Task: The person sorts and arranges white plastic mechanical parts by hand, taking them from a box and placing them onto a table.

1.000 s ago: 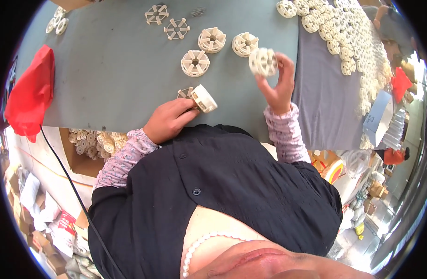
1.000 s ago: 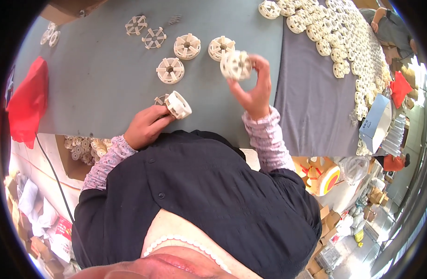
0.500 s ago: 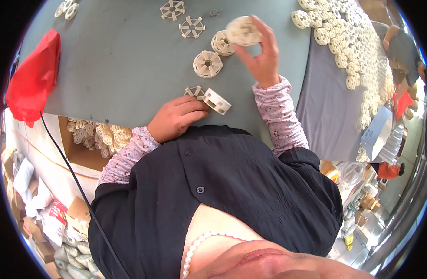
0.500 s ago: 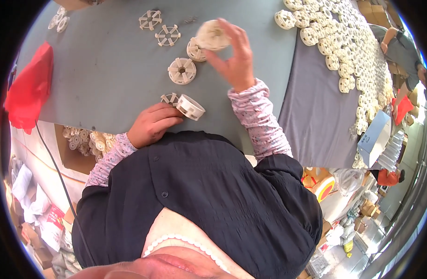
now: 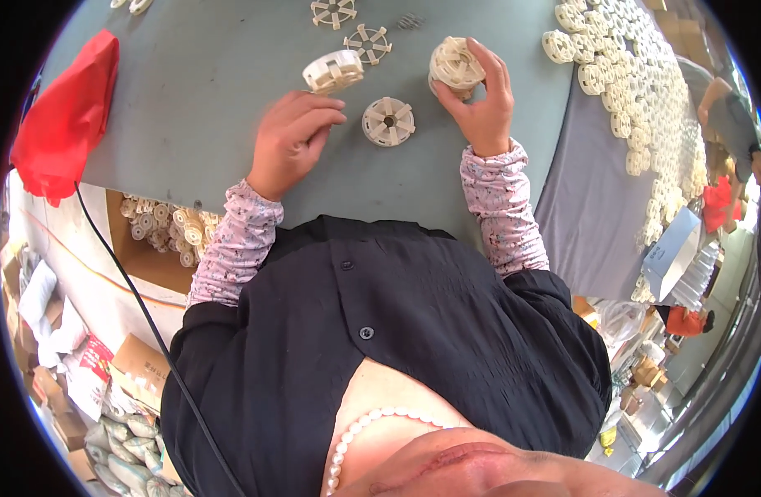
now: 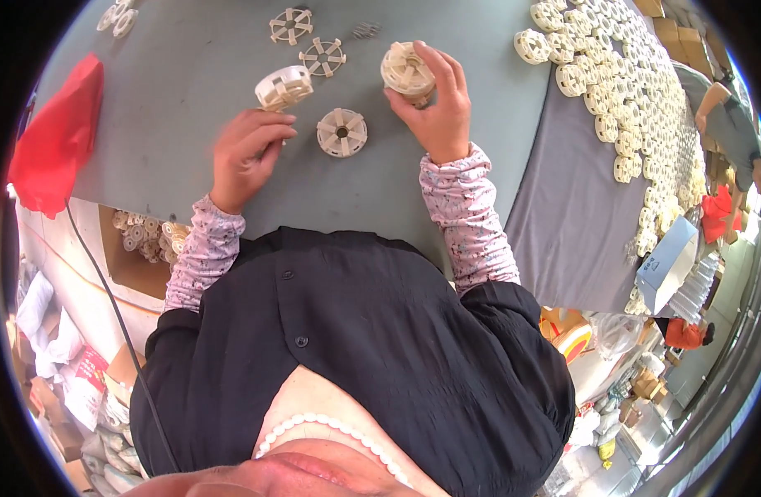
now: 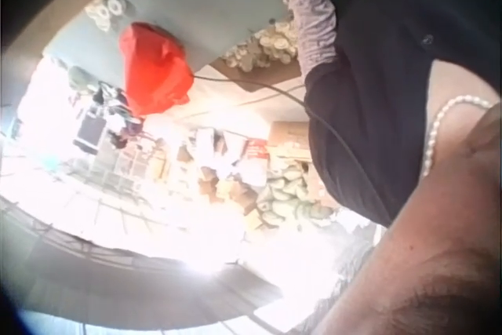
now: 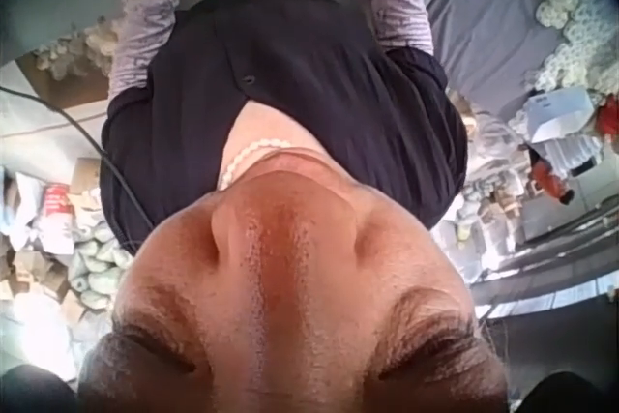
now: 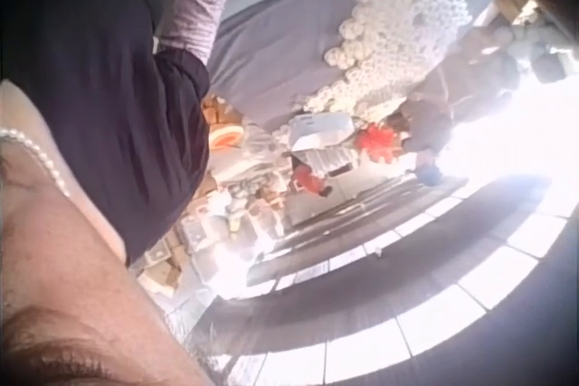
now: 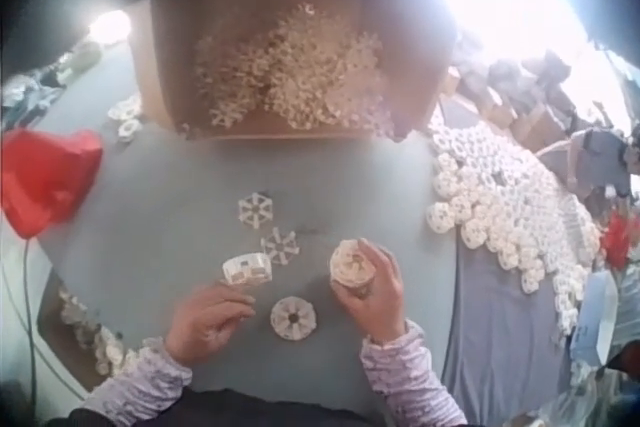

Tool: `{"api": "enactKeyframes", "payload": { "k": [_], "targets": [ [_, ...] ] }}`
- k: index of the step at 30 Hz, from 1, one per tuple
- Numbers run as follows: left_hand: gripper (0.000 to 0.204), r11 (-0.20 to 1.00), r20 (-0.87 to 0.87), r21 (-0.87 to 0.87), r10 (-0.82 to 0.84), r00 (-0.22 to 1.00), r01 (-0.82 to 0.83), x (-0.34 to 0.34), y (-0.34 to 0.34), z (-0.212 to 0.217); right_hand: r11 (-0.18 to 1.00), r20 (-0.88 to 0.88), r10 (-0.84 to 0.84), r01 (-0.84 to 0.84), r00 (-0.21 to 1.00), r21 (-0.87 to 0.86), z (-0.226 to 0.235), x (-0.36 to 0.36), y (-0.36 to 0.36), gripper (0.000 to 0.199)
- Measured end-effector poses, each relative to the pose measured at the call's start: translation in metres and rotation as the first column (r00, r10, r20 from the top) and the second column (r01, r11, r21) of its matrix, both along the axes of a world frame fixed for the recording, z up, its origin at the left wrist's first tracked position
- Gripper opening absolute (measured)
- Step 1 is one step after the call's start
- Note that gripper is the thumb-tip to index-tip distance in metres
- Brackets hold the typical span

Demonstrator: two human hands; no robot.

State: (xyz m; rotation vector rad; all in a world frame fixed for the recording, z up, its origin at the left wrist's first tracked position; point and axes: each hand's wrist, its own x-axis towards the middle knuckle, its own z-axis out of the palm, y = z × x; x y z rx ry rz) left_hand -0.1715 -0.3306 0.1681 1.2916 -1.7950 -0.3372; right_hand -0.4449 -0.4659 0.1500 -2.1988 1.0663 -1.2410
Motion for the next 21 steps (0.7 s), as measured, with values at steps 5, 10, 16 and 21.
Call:
{"api": "enactKeyframes", "payload": {
  "k": [5, 10, 16, 21],
  "targets": [
    [0.027, 0.994, -0.081, 0.041, -0.095, 0.992, 0.098, -0.004, 0.023, 0.014, 0.987, 0.316, -0.018, -0.034, 0.948, 0.157, -0.003, -0.004, 0.020, 0.074],
    [0.026, 0.994, -0.077, 0.062, 0.095, 0.993, -0.090, 0.022, 0.066, 0.033, 0.755, 0.671, 0.058, -0.472, 0.740, 0.456, 0.047, 0.021, 0.080, 0.088],
    [0.022, 0.927, 0.190, 0.031, 0.363, 0.912, -0.375, 0.078, 0.153, 0.045, 0.115, 0.793, 0.189, -0.815, 0.579, 0.568, 0.060, 0.088, 0.136, 0.085],
    [0.019, 0.810, 0.297, 0.073, 0.539, 0.788, -0.581, 0.122, 0.260, 0.036, -0.516, 0.719, 0.232, -0.544, 0.655, 0.662, 0.033, 0.200, 0.200, 0.074]
  ]
}}
